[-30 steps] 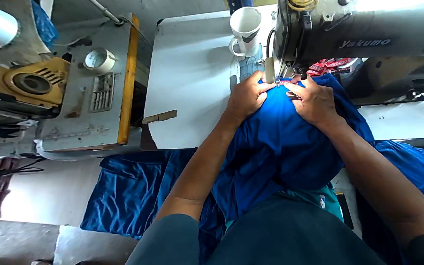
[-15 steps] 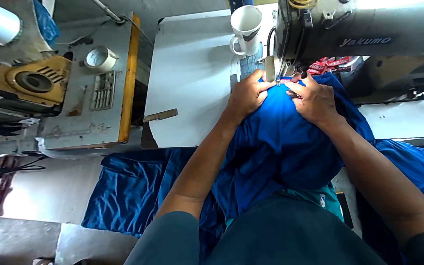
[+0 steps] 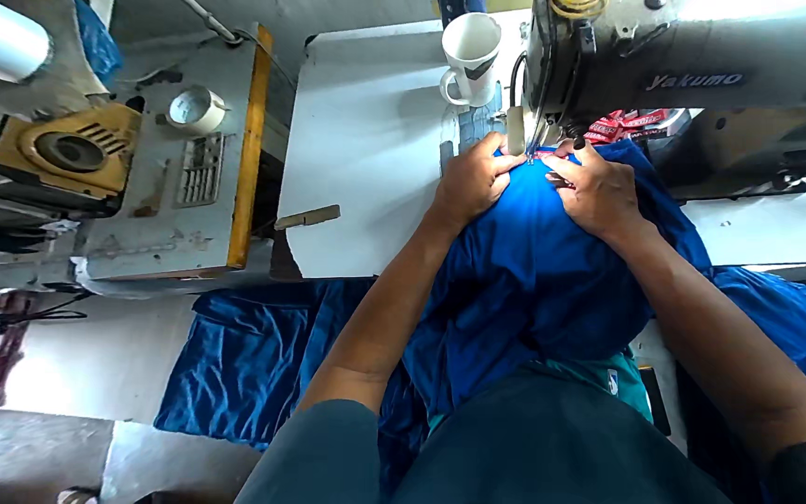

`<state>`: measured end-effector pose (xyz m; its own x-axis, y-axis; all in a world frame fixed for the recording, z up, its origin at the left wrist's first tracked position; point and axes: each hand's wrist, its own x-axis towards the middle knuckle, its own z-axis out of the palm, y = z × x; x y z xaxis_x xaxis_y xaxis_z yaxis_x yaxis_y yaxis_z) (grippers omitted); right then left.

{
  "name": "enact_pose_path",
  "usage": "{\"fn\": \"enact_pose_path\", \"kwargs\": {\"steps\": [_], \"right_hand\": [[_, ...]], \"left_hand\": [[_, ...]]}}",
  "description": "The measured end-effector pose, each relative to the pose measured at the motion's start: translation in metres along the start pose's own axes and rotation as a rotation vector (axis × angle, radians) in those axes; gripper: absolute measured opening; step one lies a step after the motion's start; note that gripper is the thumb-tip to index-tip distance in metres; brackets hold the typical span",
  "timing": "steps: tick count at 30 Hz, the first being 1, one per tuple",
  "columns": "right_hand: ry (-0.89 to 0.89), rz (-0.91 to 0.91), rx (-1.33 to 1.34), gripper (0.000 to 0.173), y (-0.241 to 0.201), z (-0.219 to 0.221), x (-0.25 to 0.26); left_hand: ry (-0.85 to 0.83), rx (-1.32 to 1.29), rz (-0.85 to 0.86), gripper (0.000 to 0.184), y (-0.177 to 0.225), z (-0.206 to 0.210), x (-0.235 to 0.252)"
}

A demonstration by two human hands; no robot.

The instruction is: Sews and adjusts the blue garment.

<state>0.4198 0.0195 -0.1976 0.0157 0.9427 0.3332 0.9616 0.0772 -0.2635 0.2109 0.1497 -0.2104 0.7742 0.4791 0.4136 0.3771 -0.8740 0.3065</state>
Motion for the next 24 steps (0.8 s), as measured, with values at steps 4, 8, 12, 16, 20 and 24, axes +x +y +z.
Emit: {"fn": "enact_pose_path", "kwargs": {"steps": [4, 8, 12, 16, 20, 24], "right_hand": [[0.13, -0.025, 0.052, 0.029, -0.002, -0.021, -0.021], [0.4, 0.285, 0.006, 0.035, 0.033, -0.071, -0.09], [0.452, 0.567, -0.173, 0.045, 0.089, -0.081, -0.134], [0.355, 0.555, -0.156, 0.045, 0.109, -0.092, -0.146], [0.321, 0.494, -0.141, 0.042, 0.114, -0.099, -0.141], [0.287, 0.42, -0.16, 0.039, 0.111, -0.086, -0.136]], "left_hand": [[-0.007, -0.003, -0.002, 0.04, 0.002, -0.001, 0.0], [0.003, 0.0, 0.003, 0.038, 0.001, 0.0, -0.001], [-0.001, -0.011, 0.01, 0.038, 0.0, 0.0, -0.001], [-0.022, -0.001, -0.001, 0.038, -0.001, 0.0, -0.001], [-0.009, 0.014, -0.003, 0.038, 0.0, 0.001, -0.001], [-0.003, 0.003, 0.0, 0.038, 0.0, 0.001, 0.0]]}}
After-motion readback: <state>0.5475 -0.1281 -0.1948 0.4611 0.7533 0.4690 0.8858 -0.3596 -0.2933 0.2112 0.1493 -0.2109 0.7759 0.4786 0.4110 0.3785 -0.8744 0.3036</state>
